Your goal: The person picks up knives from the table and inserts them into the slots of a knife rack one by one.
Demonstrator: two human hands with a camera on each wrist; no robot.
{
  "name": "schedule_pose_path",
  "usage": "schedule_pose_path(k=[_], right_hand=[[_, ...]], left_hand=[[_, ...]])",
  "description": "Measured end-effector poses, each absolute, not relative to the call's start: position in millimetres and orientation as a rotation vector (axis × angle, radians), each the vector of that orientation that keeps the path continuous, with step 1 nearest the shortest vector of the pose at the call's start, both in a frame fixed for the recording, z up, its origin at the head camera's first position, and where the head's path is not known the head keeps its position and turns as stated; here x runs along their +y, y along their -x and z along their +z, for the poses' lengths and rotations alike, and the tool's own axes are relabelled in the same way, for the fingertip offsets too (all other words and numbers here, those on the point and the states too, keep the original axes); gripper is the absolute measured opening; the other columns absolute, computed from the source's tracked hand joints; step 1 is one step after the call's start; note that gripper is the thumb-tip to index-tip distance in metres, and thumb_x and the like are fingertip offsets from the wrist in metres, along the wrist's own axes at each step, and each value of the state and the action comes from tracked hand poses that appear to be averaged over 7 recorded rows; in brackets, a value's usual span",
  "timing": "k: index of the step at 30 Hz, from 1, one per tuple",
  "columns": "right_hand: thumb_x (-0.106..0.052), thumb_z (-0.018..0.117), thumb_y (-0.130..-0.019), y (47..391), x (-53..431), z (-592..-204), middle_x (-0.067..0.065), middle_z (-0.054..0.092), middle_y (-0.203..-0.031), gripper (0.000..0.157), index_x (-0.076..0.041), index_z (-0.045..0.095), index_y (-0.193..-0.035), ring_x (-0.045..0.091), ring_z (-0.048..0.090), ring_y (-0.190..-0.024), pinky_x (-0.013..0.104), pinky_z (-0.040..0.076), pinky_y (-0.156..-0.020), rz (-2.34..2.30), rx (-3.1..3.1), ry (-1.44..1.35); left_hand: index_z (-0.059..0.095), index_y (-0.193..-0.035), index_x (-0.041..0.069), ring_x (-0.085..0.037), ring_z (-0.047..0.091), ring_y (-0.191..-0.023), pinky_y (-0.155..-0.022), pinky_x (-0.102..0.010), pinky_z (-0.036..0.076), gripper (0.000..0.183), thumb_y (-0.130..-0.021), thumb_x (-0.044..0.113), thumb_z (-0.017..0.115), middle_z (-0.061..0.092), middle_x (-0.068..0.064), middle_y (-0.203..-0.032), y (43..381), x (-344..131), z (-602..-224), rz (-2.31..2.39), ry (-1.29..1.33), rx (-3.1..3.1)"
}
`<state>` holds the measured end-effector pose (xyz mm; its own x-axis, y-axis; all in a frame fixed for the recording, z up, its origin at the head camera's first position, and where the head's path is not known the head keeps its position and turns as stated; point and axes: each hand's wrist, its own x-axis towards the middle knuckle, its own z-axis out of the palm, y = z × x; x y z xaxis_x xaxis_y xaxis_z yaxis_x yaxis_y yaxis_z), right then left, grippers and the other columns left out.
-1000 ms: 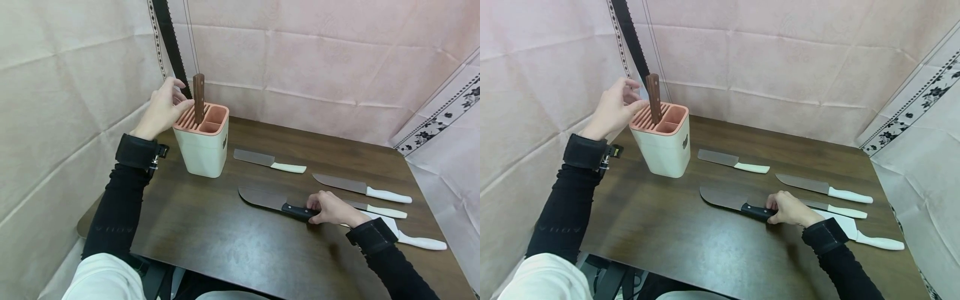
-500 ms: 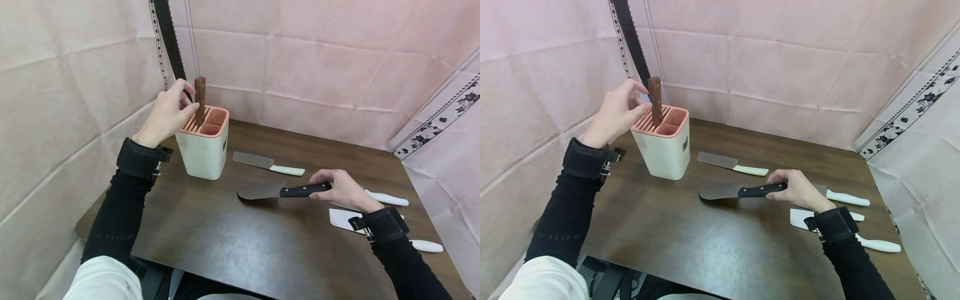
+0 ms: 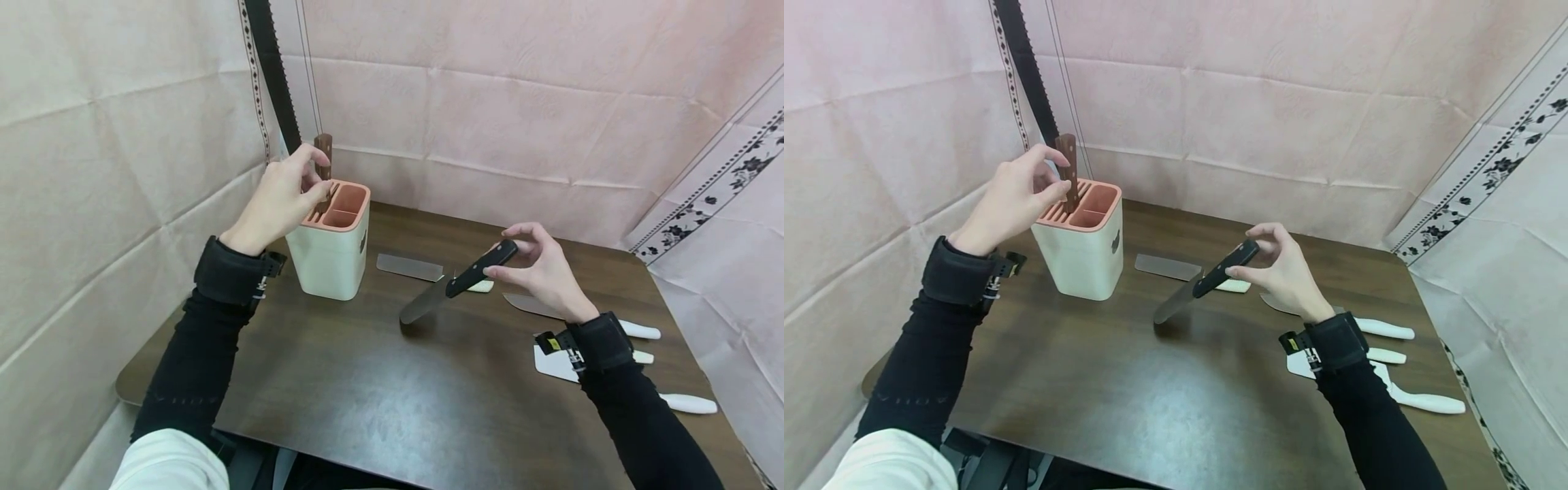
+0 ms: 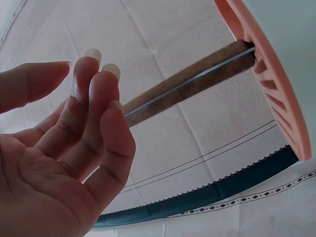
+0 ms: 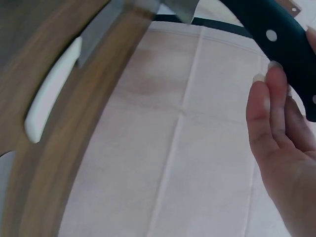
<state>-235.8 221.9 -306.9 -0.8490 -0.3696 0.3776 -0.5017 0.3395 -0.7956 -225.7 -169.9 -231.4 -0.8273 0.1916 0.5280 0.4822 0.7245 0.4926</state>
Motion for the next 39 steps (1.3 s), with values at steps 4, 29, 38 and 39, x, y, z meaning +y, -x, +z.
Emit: schedule_pose_path(k=[4, 29, 38, 39], right_hand=[[-0.012, 0.079, -0.069, 240, 217, -300, -0.019, 0.069, -0.082, 0.054, -0.010, 0.051, -0.115, 0.016, 0.064, -0.077, 0.023, 0.044, -0.076, 1.469, -2.475, -0.747], [-0.008, 0.076, -0.073, 226, 187, -250, -0.008, 0.068, -0.085, 0.049, -0.002, 0.053, -0.116, 0.021, 0.062, -0.076, 0.023, 0.046, -0.071, 1.421, -2.499, -0.719], [-0.014, 0.078, -0.072, 247, 192, -262, -0.009, 0.069, -0.084, 0.055, -0.011, 0.054, -0.121, 0.019, 0.063, -0.077, 0.022, 0.047, -0.071, 1.464, -2.503, -0.727], [-0.014, 0.078, -0.071, 248, 192, -263, -0.010, 0.069, -0.084, 0.055, -0.012, 0.054, -0.121, 0.019, 0.062, -0.077, 0.023, 0.046, -0.071, 1.466, -2.500, -0.728]], left_hand=[[0.050, -0.111, -0.001, -0.022, 0.052, -0.063, -0.058, -0.035, 0.040, 0.024, -0.088, 0.007, 0.054, 0.062, -0.015, -0.075, 225, -165, -231, -0.916, 0.553, -2.472], [0.056, -0.104, 0.002, -0.021, 0.056, -0.074, -0.069, -0.037, 0.049, 0.018, -0.088, 0.010, 0.058, 0.065, -0.014, -0.084, 230, -134, -241, -0.981, 0.772, -2.517], [0.056, -0.106, 0.000, -0.022, 0.055, -0.078, -0.072, -0.039, 0.047, 0.021, -0.088, 0.011, 0.059, 0.067, -0.015, -0.089, 234, -128, -242, -0.978, 0.799, -2.545], [0.056, -0.106, 0.000, -0.022, 0.055, -0.080, -0.073, -0.039, 0.047, 0.021, -0.089, 0.012, 0.059, 0.066, -0.016, -0.090, 234, -127, -242, -0.983, 0.803, -2.554]])
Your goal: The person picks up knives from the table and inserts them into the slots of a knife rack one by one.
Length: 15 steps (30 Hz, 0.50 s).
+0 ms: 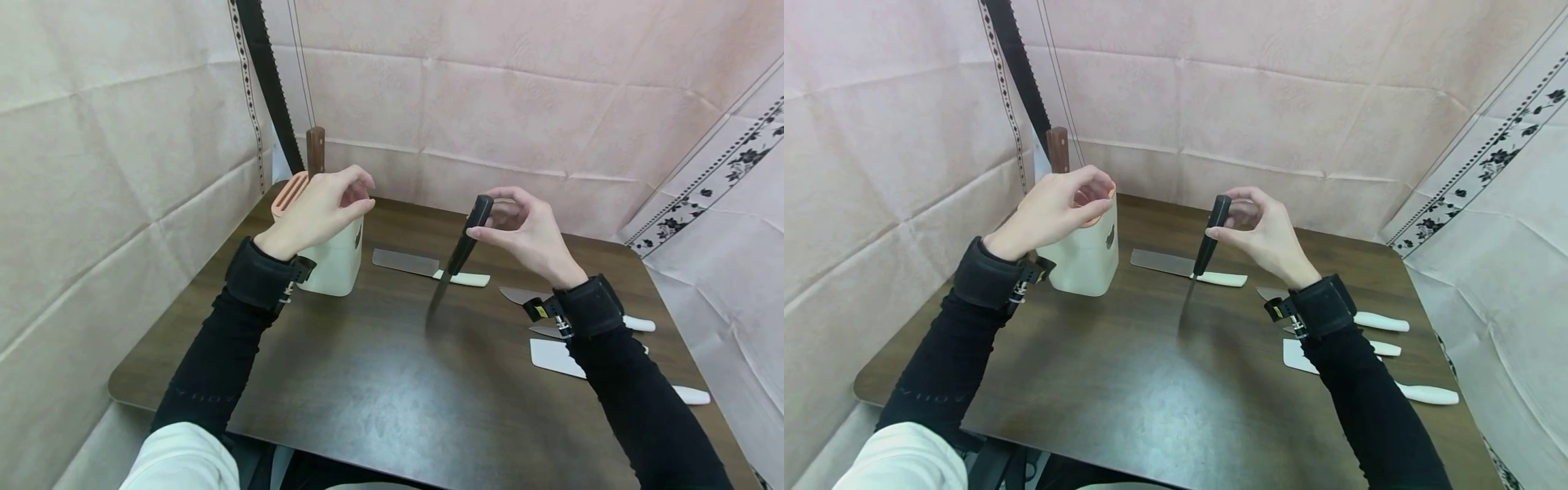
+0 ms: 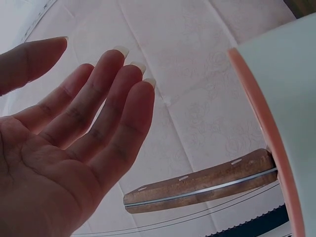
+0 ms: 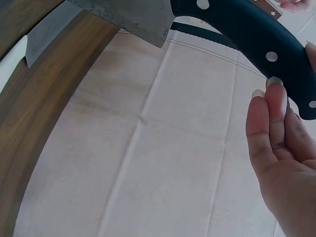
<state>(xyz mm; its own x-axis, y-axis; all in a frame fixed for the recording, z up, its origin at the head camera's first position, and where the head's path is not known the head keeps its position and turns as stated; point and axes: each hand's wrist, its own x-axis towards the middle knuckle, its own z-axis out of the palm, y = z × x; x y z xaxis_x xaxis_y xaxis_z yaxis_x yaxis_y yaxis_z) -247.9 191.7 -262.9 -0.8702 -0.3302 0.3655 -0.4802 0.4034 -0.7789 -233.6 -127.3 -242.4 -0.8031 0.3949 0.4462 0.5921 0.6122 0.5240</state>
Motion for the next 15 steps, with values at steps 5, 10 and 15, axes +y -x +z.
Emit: schedule_pose_path(k=[5, 10, 15], right_hand=[[-0.012, 0.078, -0.071, 242, 186, -254, -0.008, 0.068, -0.081, 0.055, -0.009, 0.054, -0.121, 0.021, 0.061, -0.076, 0.026, 0.044, -0.074, 1.443, -2.494, -0.749], [-0.015, 0.079, -0.070, 252, 186, -258, -0.007, 0.067, -0.077, 0.056, -0.013, 0.054, -0.120, 0.020, 0.061, -0.074, 0.021, 0.047, -0.067, 1.448, -2.482, -0.775], [-0.014, 0.080, -0.069, 253, 183, -257, -0.007, 0.068, -0.076, 0.055, -0.012, 0.055, -0.118, 0.021, 0.061, -0.072, 0.020, 0.048, -0.068, 1.468, -2.469, -0.793]], left_hand=[[0.056, -0.107, 0.000, -0.022, 0.056, -0.082, -0.075, -0.040, 0.048, 0.022, -0.088, 0.012, 0.060, 0.066, -0.016, -0.092, 235, -124, -242, -0.991, 0.817, -2.568], [0.057, -0.106, 0.001, -0.022, 0.054, -0.080, -0.072, -0.039, 0.046, 0.022, -0.088, 0.012, 0.060, 0.066, -0.015, -0.090, 236, -122, -243, -0.984, 0.831, -2.559], [0.057, -0.105, 0.001, -0.022, 0.054, -0.080, -0.072, -0.040, 0.048, 0.021, -0.087, 0.012, 0.061, 0.066, -0.015, -0.090, 235, -121, -241, -0.969, 0.824, -2.564]])
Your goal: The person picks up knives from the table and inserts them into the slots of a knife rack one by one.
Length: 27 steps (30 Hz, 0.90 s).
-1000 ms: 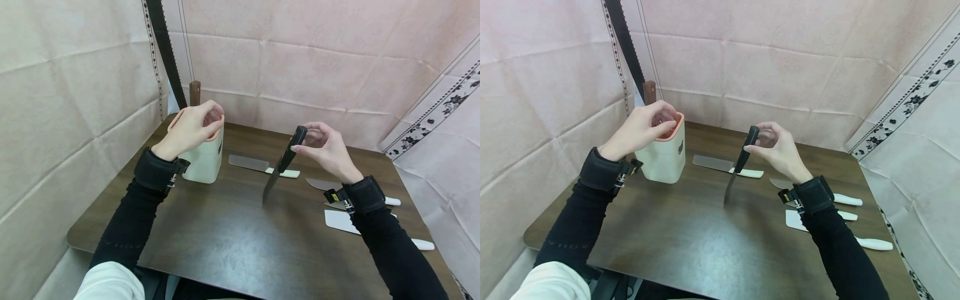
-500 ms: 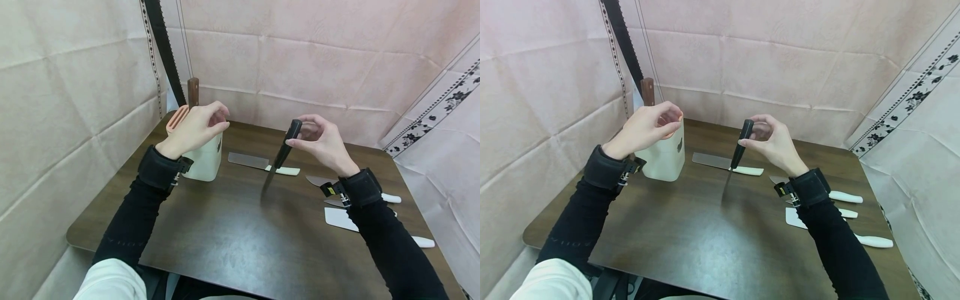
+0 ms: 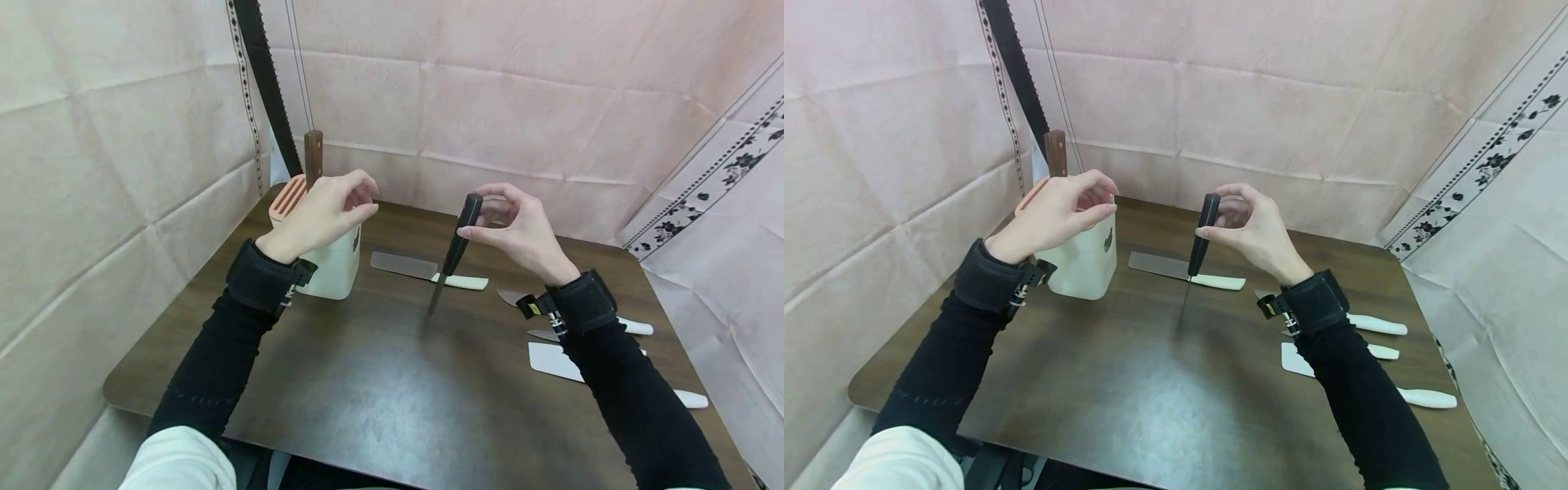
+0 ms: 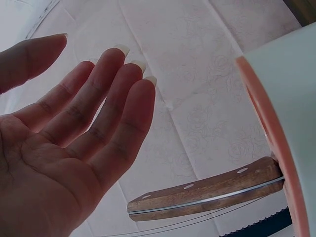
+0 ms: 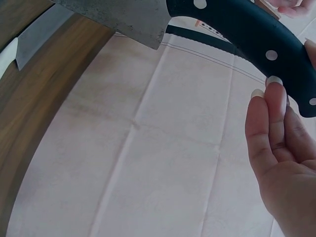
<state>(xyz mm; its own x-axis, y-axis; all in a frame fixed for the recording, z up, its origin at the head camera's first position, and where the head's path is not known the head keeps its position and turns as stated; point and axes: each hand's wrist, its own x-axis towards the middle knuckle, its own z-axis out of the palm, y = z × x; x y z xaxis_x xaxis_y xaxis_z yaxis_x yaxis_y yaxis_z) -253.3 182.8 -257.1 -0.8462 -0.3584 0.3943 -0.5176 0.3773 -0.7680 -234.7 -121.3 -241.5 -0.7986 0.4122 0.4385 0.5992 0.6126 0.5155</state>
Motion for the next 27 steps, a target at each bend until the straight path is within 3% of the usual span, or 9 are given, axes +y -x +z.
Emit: schedule_pose_path(k=[8, 27], right_hand=[[-0.014, 0.079, -0.069, 250, 176, -254, -0.009, 0.067, -0.075, 0.055, -0.010, 0.055, -0.118, 0.018, 0.060, -0.073, 0.020, 0.047, -0.065, 1.454, -2.476, -0.784], [-0.015, 0.078, -0.072, 250, 162, -250, -0.006, 0.067, -0.077, 0.054, -0.011, 0.057, -0.121, 0.018, 0.062, -0.076, 0.022, 0.046, -0.069, 1.394, -2.504, -0.835]], left_hand=[[0.057, -0.107, 0.002, -0.021, 0.057, -0.084, -0.079, -0.044, 0.050, 0.022, -0.088, 0.014, 0.060, 0.066, -0.014, -0.093, 233, -118, -241, -0.968, 0.817, -2.584], [0.056, -0.108, 0.002, -0.020, 0.056, -0.084, -0.078, -0.040, 0.049, 0.023, -0.088, 0.014, 0.060, 0.064, -0.013, -0.091, 232, -111, -239, -0.983, 0.863, -2.582]])
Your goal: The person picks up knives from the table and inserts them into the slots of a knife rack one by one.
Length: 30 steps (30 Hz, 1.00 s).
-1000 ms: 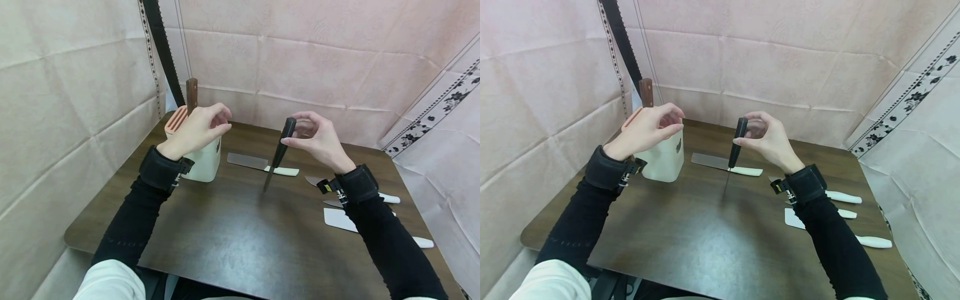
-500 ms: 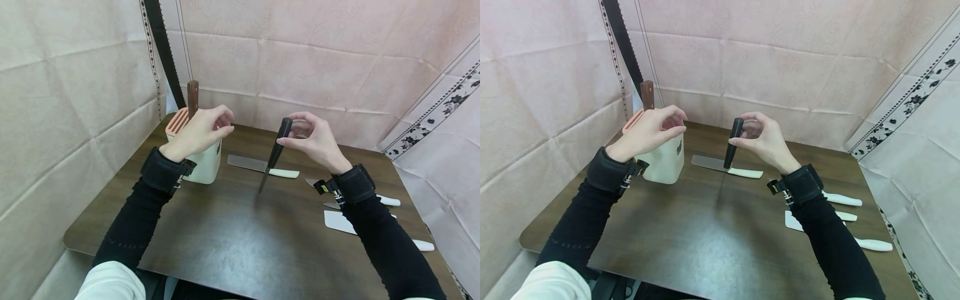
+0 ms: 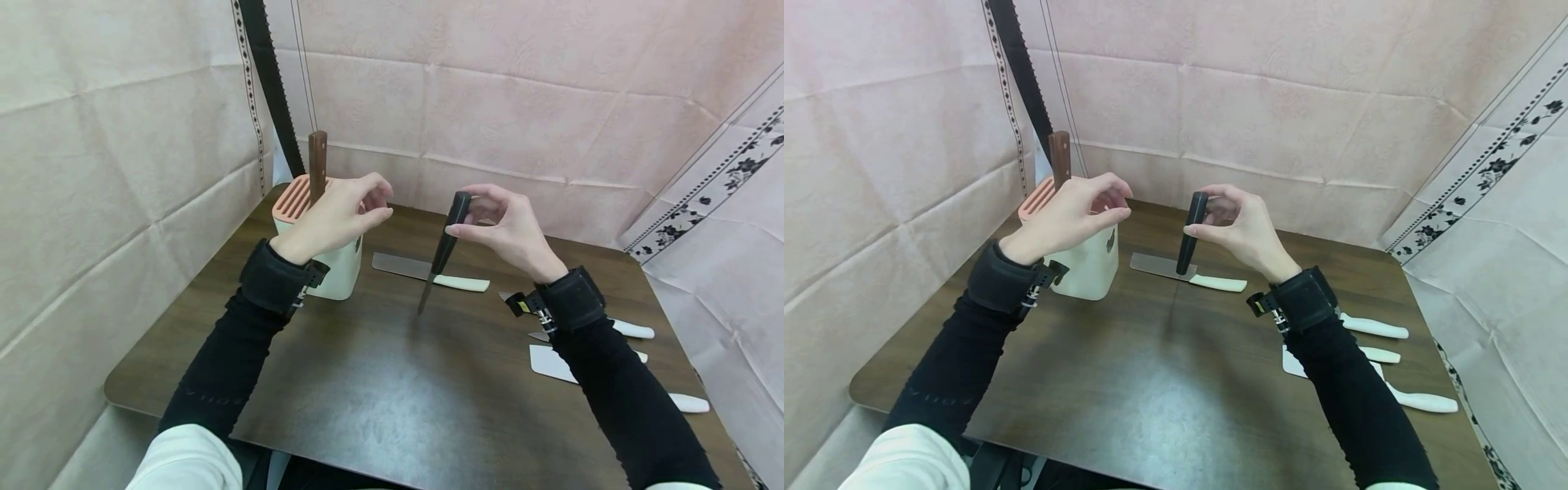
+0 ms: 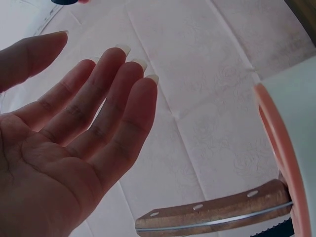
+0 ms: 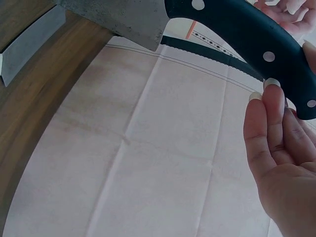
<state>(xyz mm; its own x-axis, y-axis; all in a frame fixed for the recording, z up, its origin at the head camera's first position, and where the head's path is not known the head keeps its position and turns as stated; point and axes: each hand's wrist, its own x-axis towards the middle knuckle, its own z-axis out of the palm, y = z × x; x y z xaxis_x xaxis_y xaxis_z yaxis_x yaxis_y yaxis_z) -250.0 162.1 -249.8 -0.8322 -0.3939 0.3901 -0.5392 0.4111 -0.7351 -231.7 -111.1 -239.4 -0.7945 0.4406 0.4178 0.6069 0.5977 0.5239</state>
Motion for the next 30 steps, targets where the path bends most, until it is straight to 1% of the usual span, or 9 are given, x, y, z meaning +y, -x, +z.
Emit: schedule_pose_path(k=[5, 9, 11, 17, 18, 23, 25, 30], right_hand=[[-0.012, 0.076, -0.073, 237, 154, -238, -0.002, 0.067, -0.078, 0.051, -0.006, 0.057, -0.121, 0.021, 0.061, -0.077, 0.025, 0.043, -0.068, 1.389, -2.505, -0.849], [-0.013, 0.076, -0.074, 233, 151, -234, -0.003, 0.067, -0.078, 0.052, -0.005, 0.056, -0.121, 0.020, 0.061, -0.077, 0.027, 0.041, -0.070, 1.386, -2.504, -0.855], [-0.013, 0.076, -0.074, 234, 150, -234, -0.003, 0.067, -0.078, 0.052, -0.004, 0.056, -0.122, 0.019, 0.061, -0.077, 0.027, 0.041, -0.071, 1.377, -2.502, -0.859], [-0.006, 0.074, -0.074, 234, 146, -234, 0.004, 0.067, -0.081, 0.049, 0.001, 0.056, -0.119, 0.022, 0.062, -0.074, 0.024, 0.043, -0.067, 1.348, -2.477, -0.881], [-0.005, 0.074, -0.074, 235, 145, -234, 0.005, 0.067, -0.081, 0.048, 0.002, 0.056, -0.118, 0.023, 0.062, -0.074, 0.023, 0.043, -0.066, 1.349, -2.475, -0.884], [-0.007, 0.074, -0.074, 235, 141, -231, 0.005, 0.068, -0.084, 0.048, 0.002, 0.057, -0.118, 0.023, 0.062, -0.076, 0.023, 0.045, -0.070, 1.350, -2.498, -0.863], [-0.007, 0.075, -0.074, 234, 140, -229, 0.007, 0.068, -0.085, 0.048, 0.001, 0.057, -0.118, 0.023, 0.062, -0.077, 0.023, 0.046, -0.072, 1.351, -2.507, -0.858], [-0.007, 0.075, -0.074, 233, 137, -227, 0.014, 0.068, -0.087, 0.049, 0.002, 0.056, -0.118, 0.024, 0.063, -0.077, 0.023, 0.047, -0.071, 1.339, -2.509, -0.870]], left_hand=[[0.055, -0.110, 0.002, -0.020, 0.056, -0.085, -0.078, -0.041, 0.049, 0.025, -0.089, 0.015, 0.060, 0.064, -0.013, -0.093, 233, -107, -241, -0.996, 0.879, -2.592], [0.056, -0.109, 0.003, -0.020, 0.055, -0.085, -0.077, -0.041, 0.050, 0.025, -0.088, 0.015, 0.061, 0.064, -0.012, -0.093, 233, -106, -241, -0.983, 0.881, -2.605], [0.055, -0.109, 0.003, -0.020, 0.055, -0.085, -0.077, -0.040, 0.049, 0.025, -0.088, 0.015, 0.061, 0.064, -0.012, -0.092, 234, -105, -242, -0.984, 0.887, -2.613], [0.056, -0.110, 0.002, -0.020, 0.057, -0.084, -0.076, -0.040, 0.051, 0.029, -0.086, 0.016, 0.063, 0.065, -0.013, -0.093, 236, -101, -244, -0.936, 0.975, -2.608], [0.056, -0.110, 0.002, -0.020, 0.057, -0.083, -0.076, -0.040, 0.051, 0.029, -0.086, 0.016, 0.064, 0.065, -0.013, -0.093, 236, -100, -244, -0.925, 0.991, -2.604], [0.057, -0.110, 0.002, -0.020, 0.057, -0.084, -0.077, -0.040, 0.052, 0.031, -0.084, 0.018, 0.066, 0.065, -0.013, -0.094, 237, -96, -244, -0.924, 1.011, -2.606], [0.057, -0.111, 0.003, -0.020, 0.057, -0.084, -0.078, -0.040, 0.052, 0.032, -0.084, 0.018, 0.066, 0.065, -0.013, -0.094, 237, -94, -244, -0.921, 1.009, -2.612], [0.057, -0.111, 0.003, -0.020, 0.057, -0.083, -0.077, -0.039, 0.052, 0.031, -0.084, 0.017, 0.066, 0.065, -0.013, -0.093, 237, -93, -245, -0.920, 1.015, -2.607]])
